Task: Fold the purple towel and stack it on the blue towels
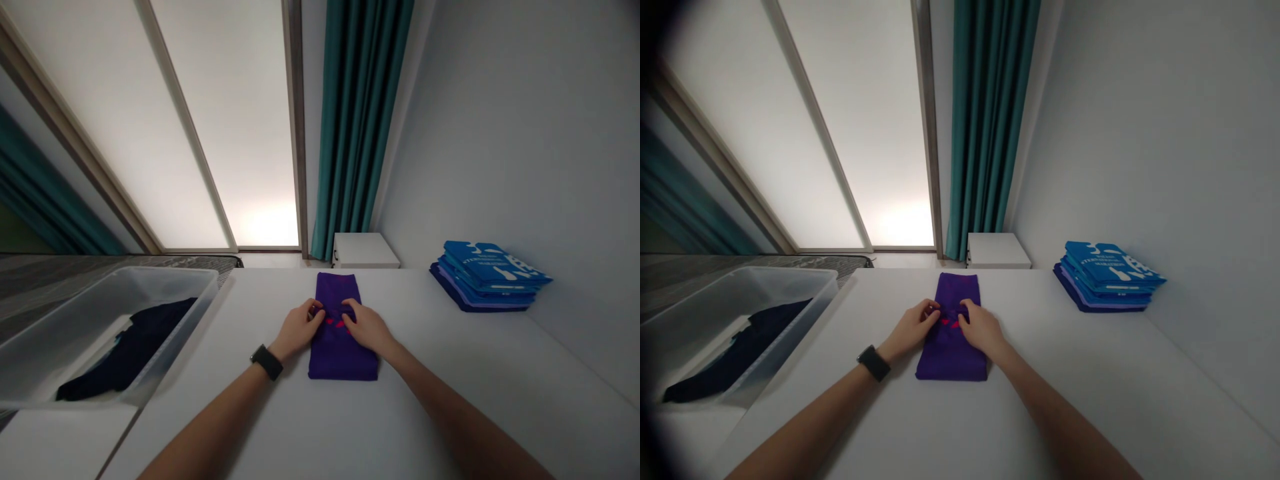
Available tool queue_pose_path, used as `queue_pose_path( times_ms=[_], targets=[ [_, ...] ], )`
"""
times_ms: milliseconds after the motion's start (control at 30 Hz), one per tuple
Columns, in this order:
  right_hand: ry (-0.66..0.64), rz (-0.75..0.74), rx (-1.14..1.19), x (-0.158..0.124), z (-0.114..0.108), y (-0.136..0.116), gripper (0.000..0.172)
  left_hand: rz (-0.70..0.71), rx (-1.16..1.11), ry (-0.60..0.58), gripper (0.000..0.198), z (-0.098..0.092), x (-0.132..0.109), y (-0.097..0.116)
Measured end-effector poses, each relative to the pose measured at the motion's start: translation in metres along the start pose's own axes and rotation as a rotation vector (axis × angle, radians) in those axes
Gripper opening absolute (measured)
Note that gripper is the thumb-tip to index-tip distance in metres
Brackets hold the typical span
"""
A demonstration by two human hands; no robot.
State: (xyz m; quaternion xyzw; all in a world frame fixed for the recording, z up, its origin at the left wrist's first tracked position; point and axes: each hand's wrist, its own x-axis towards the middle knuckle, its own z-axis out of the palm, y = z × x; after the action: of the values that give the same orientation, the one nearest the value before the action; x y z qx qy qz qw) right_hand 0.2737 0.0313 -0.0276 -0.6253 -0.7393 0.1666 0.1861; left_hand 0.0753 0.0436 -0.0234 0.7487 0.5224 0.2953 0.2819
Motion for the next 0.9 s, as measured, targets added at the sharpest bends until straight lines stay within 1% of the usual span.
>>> queue_pose_path(
  times_ms=[100, 200, 267, 333, 400, 467, 600, 667, 767, 900],
  targets=[
    [-0.001, -0.023, -0.106, -0.004, 0.001, -0.007, 0.034, 0.030, 0.084, -0.022, 0.027, 0.000, -0.004, 0.002],
    [-0.002, -0.044, -0.142, -0.015, -0.001, -0.011, 0.031, 0.051, 0.103, -0.093, 0.029, -0.006, -0.011, 0.007],
    [-0.015, -0.073, -0.100, -0.026, -0.005, -0.012, 0.031, 0.072, 0.101, -0.149, 0.030, -0.011, -0.019, 0.009],
    [-0.053, -0.133, -0.038, -0.037, -0.011, -0.013, 0.037, 0.078, 0.101, -0.189, 0.028, -0.014, -0.027, 0.010],
    [-0.099, -0.197, 0.008, -0.045, -0.016, -0.012, 0.044, 0.066, 0.095, -0.190, 0.023, -0.014, -0.034, 0.010],
    [-0.113, -0.229, 0.039, -0.050, -0.018, -0.009, 0.045, 0.051, 0.101, -0.162, 0.021, -0.011, -0.038, 0.010],
    [-0.048, -0.227, 0.080, -0.050, -0.013, -0.004, 0.033, 0.062, 0.181, -0.085, 0.020, -0.004, -0.038, 0.010],
    [-0.006, -0.213, 0.055, -0.051, -0.008, -0.001, 0.030, 0.072, 0.177, -0.065, 0.020, -0.002, -0.037, 0.010],
    [0.036, -0.182, -0.002, -0.054, -0.001, 0.000, 0.029, 0.064, 0.092, -0.091, 0.022, -0.004, -0.036, 0.008],
    [0.113, -0.103, -0.026, -0.054, 0.000, 0.002, 0.030, 0.064, 0.006, -0.111, 0.023, -0.006, -0.035, 0.002]
  ],
)
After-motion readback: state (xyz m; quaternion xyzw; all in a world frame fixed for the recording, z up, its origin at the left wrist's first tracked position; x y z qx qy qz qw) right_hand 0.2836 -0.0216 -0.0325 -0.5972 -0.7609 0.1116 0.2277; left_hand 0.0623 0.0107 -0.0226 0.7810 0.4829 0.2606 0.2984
